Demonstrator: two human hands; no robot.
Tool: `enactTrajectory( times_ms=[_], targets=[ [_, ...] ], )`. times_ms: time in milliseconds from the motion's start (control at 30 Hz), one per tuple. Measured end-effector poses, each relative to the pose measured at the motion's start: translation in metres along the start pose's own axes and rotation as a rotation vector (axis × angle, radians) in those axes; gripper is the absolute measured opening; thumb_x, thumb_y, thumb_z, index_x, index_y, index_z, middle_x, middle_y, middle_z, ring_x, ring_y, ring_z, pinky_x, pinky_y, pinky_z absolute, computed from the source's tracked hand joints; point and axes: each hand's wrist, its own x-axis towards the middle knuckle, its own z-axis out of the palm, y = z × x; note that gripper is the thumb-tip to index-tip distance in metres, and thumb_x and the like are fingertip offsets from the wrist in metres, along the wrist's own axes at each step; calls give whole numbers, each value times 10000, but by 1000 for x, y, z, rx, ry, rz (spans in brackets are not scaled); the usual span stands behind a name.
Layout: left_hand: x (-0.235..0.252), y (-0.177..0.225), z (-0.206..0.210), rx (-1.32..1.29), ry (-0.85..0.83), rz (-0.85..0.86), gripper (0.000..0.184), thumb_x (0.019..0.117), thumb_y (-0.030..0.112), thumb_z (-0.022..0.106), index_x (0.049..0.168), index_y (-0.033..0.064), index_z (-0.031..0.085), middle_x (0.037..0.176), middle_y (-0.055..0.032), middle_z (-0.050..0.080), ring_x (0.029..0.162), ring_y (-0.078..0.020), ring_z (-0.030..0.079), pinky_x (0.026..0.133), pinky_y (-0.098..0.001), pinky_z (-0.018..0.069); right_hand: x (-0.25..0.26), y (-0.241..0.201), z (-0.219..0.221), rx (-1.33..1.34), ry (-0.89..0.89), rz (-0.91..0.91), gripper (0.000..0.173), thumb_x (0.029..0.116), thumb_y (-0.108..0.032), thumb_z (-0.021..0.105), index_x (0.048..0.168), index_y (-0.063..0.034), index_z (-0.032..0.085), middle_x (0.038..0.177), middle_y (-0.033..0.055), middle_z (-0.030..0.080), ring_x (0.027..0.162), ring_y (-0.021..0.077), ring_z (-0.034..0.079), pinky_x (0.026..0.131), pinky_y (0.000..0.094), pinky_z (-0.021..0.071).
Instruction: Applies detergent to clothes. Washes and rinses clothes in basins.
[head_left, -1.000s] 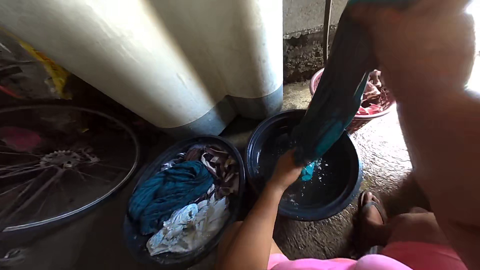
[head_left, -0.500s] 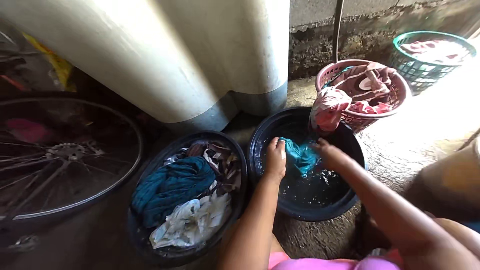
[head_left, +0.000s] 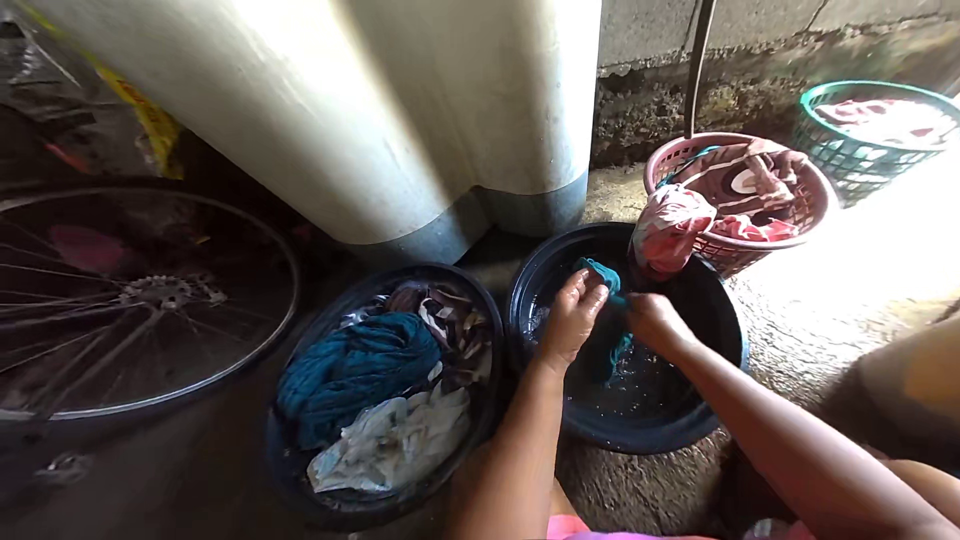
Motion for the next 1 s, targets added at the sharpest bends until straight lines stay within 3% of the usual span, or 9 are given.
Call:
enactTrajectory(
  times_ms=[167, 267, 367, 467, 600, 667, 700, 833, 1000],
  targets=[
    [-3, -18, -13, 648, -131, -61, 843, 871, 403, 790, 1497, -44, 445, 1495, -260, 493, 1414, -355, 461, 1202, -482, 353, -3, -19, -20, 574, 244, 9, 267, 1080, -126, 482, 985, 22, 683, 723, 87, 674, 551, 138, 647, 541, 309, 579],
    [-10, -15, -8, 917, -222, -319, 1108, 852, 530, 779, 1625, 8, 181, 1651, -273, 233, 1505, -428, 297, 1226, -536, 270, -7, -32, -24, 790, 265, 38, 280, 1097, -127, 464, 942, 4, 656, 638, 61, 648, 461, 116, 613, 455, 252, 546],
    [-12, -8, -1, 1041, -314, -486, 825, 962, 536, 648, 1508, -32, 406, 1404, -261, 572, 1334, -371, 554, 1123, -534, 432, 7, -24, -20, 747, 273, 94, 279, 1096, -152, 478, 945, 0, 657, 627, 61, 626, 449, 107, 580, 445, 244, 514],
    [-8, 0, 1, 1083, -356, -489, 702, 1015, 495, 583, 1515, 20, 450, 1433, -230, 566, 1364, -353, 531, 1144, -539, 410, 46, 2, -13, 675, 242, 223, 282, 1099, -174, 468, 957, 5, 634, 626, 70, 593, 449, 113, 557, 454, 255, 497],
    [-4, -6, -7, 993, -351, -411, 676, 1033, 417, 583, 1560, 35, 398, 1541, -210, 475, 1448, -321, 447, 1212, -484, 334, 97, 54, 3, 752, 167, 291, 357, 1120, -264, 431, 1302, 6, 578, 1066, 169, 693, 865, 227, 714, 761, 398, 602],
    [-2, -6, -7, 1007, -385, -420, 670, 1030, 410, 590, 1555, 37, 407, 1532, -206, 487, 1441, -318, 456, 1208, -488, 341, 106, 81, 10, 587, 68, 251, 528, 1110, -353, 455, 1552, -68, 413, 1439, 208, 574, 1252, 342, 612, 1006, 528, 516],
    [-2, -6, -7, 1019, -404, -422, 665, 1030, 406, 591, 1555, 42, 409, 1528, -202, 492, 1436, -315, 462, 1204, -487, 346, 103, 88, 15, 400, 35, 234, 550, 1100, -340, 490, 1539, -16, 422, 1443, 250, 564, 1294, 396, 580, 1052, 575, 477],
    [-1, -4, -9, 1017, -437, -415, 626, 1046, 383, 565, 1559, 58, 413, 1522, -189, 504, 1434, -297, 468, 1205, -472, 347, 57, 124, 78, -186, -325, 94, 359, 998, -318, 650, 1113, 14, 722, 1122, 278, 696, 1110, 464, 652, 958, 681, 486],
    [0, -2, -8, 1020, -426, -404, 614, 1053, 372, 555, 1559, 56, 411, 1529, -181, 499, 1438, -287, 463, 1206, -454, 345, 16, 150, 164, -355, -634, 39, 707, 898, -222, 767, 1543, -272, 483, 1601, 205, 389, 1458, 541, 314, 980, 800, 399]
  ],
)
